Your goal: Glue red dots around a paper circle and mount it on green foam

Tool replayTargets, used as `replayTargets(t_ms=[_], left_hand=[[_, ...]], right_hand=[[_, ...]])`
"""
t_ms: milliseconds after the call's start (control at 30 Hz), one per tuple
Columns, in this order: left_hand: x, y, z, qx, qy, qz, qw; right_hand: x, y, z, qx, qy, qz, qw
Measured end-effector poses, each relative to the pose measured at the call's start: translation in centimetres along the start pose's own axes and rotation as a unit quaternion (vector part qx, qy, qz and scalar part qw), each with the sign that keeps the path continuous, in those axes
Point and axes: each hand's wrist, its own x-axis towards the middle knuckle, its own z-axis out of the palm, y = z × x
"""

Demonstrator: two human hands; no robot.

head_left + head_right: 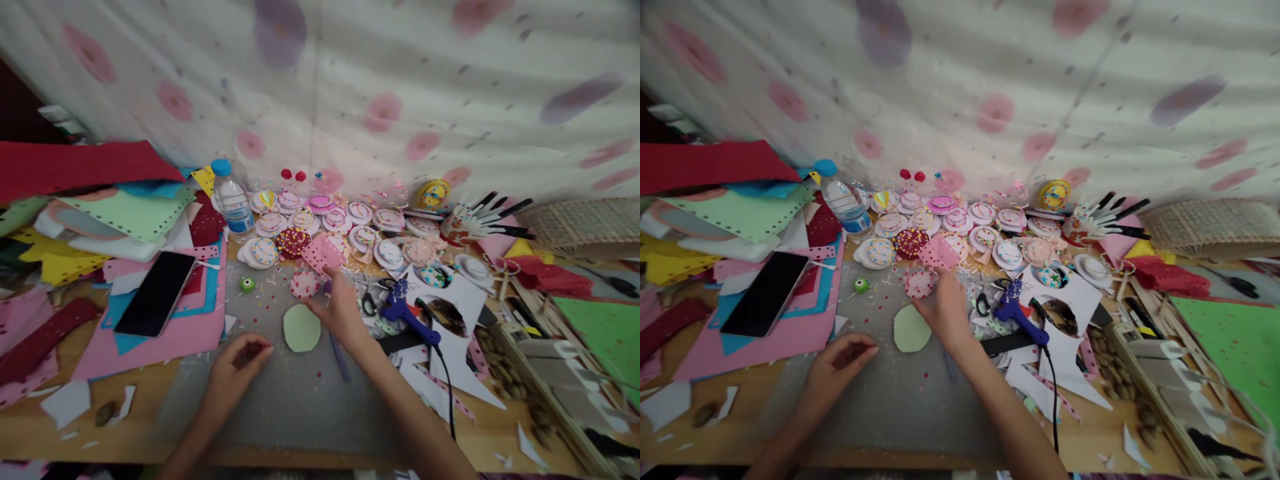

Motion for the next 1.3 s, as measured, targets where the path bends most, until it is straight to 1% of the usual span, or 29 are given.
replayTargets(t_ms=[100,167,200,233,267,333,433,500,567,633,733,800,867,933,1033,1200,1300], left_hand=[[0.1,0.1,1.2,0.024,-0.035,0.030,0.999],[0.9,0.7,2.2,0.057,-0.052,0.084,0.993],[1.4,1.0,2.7,0.076,-0.057,0.120,0.988],[1.9,1.3,3.3,0.093,-0.063,0.161,0.981],[2.5,1.5,3.8,0.111,-0.072,0.201,0.971],[3.4,1.7,4.7,0.151,-0.105,0.267,0.946],[4.2,1.5,5.1,0.219,-0.152,0.320,0.909],[4.3,1.1,4.7,0.250,-0.158,0.326,0.898],[4.2,0.8,3.9,0.270,-0.158,0.319,0.895],[3.9,0.8,3.1,0.291,-0.179,0.308,0.888],[3.3,1.0,2.2,0.330,-0.227,0.305,0.864],[2.7,1.2,1.8,0.354,-0.243,0.312,0.848],[2.2,1.3,1.4,0.367,-0.247,0.317,0.839],[1.7,1.3,1.1,0.372,-0.245,0.313,0.838],[1.5,1.1,1.0,0.378,-0.226,0.307,0.844],[2.2,0.7,1.6,0.365,-0.206,0.302,0.857],[2.6,0.5,2.0,0.347,-0.177,0.307,0.868]], right_hand=[[-2.3,0.2,-2.7,0.041,0.064,-0.006,0.997],[-4.7,0.2,-4.3,0.045,0.106,0.014,0.993],[-6.1,0.1,-4.7,0.045,0.129,0.020,0.990],[-7.4,0.0,-4.8,0.049,0.144,0.022,0.988],[-8.7,0.0,-4.7,0.056,0.147,0.020,0.987],[-10.9,0.0,-3.8,0.060,0.130,0.007,0.990],[-13.2,0.2,-2.2,0.033,0.081,-0.023,0.996],[-14.0,0.5,-1.4,0.027,0.059,-0.037,0.997],[-14.4,0.7,-1.0,0.039,0.046,-0.041,0.997],[-14.4,1.0,-0.9,0.057,0.030,-0.038,0.997],[-14.2,1.1,-1.0,0.072,0.006,-0.033,0.997],[-14.0,1.0,-1.0,0.075,0.000,-0.032,0.997],[-14.0,0.9,-0.9,0.077,0.000,-0.030,0.997],[-14.0,0.8,-0.9,0.078,0.001,-0.025,0.997],[-14.0,0.8,-0.9,0.081,0.001,-0.019,0.997],[-13.9,0.8,-1.0,0.088,-0.010,-0.020,0.996],[-13.9,0.8,-1.0,0.094,-0.005,-0.023,0.995]])
